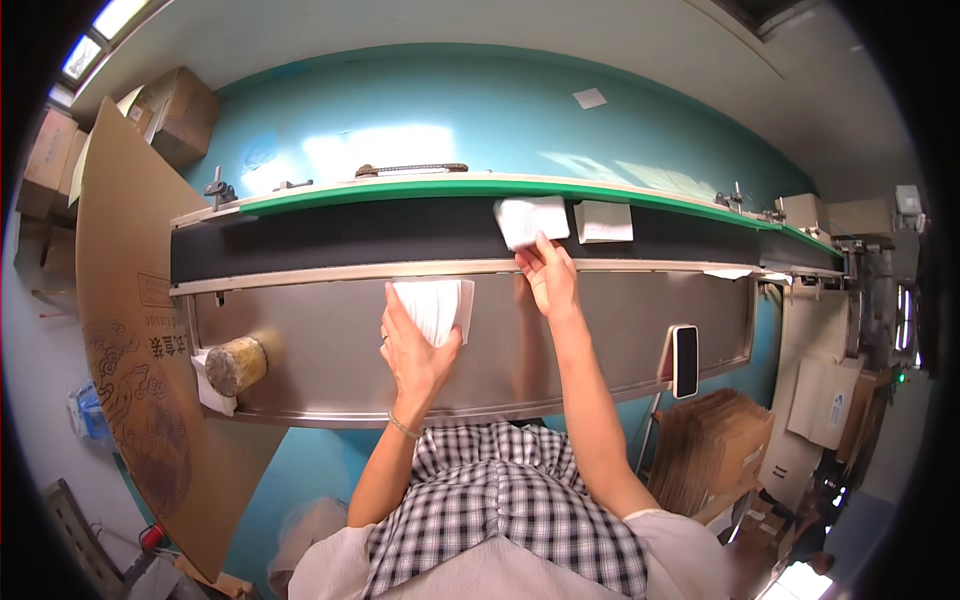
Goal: Folding and stacking white napkins or paper products on a conveyor belt workstation.
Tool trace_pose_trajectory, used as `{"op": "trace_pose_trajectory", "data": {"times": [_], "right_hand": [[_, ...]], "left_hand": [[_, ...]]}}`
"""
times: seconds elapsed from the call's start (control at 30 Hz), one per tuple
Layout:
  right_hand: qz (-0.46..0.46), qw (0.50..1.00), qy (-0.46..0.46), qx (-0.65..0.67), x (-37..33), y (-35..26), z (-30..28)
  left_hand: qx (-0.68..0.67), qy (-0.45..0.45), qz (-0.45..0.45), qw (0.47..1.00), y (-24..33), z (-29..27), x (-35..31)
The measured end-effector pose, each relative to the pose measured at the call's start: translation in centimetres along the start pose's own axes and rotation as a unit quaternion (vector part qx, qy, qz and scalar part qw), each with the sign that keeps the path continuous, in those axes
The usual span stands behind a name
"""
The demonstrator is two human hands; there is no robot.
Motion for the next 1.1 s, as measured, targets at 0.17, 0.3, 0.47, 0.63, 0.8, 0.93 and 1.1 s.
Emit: {"op": "trace_pose_trajectory", "data": {"times": [0.17,0.3,0.47,0.63,0.8,0.93,1.1], "right_hand": [[-0.095,0.938,-0.058,-0.329,-7.6,3.4,0.2],[-0.174,0.839,-0.157,-0.491,-10.8,3.4,3.7],[0.131,0.973,-0.114,-0.154,-10.5,4.4,3.0],[0.045,0.955,-0.111,-0.273,-9.6,4.7,1.0],[0.037,0.988,-0.022,-0.147,-3.9,0.1,1.9],[-0.379,0.772,0.119,-0.497,1.4,-3.5,-5.4],[-0.258,0.762,0.214,-0.555,10.3,-15.7,-17.5]], "left_hand": [[-0.026,0.002,0.016,1.000,-1.0,0.1,0.1],[-0.154,-0.114,0.035,0.981,-1.1,-0.2,0.3],[-0.140,-0.074,0.022,0.987,-0.8,-0.9,0.3],[-0.073,-0.043,0.048,0.995,-0.5,-0.6,0.6],[-0.080,-0.014,0.042,0.996,-1.1,-0.4,0.8],[-0.107,-0.041,0.026,0.993,-0.9,-1.1,1.0],[-0.075,-0.043,0.038,0.996,-0.2,-1.0,0.7]]}}
Point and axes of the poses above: each hand's wrist, its own x-axis towards the middle knuckle, its own z-axis out of the palm, y = z × x, the point moved 2 cm from there along x, towards the middle knuckle, and after that the axes turned 8 degrees about -z, right-handed, at the moved point
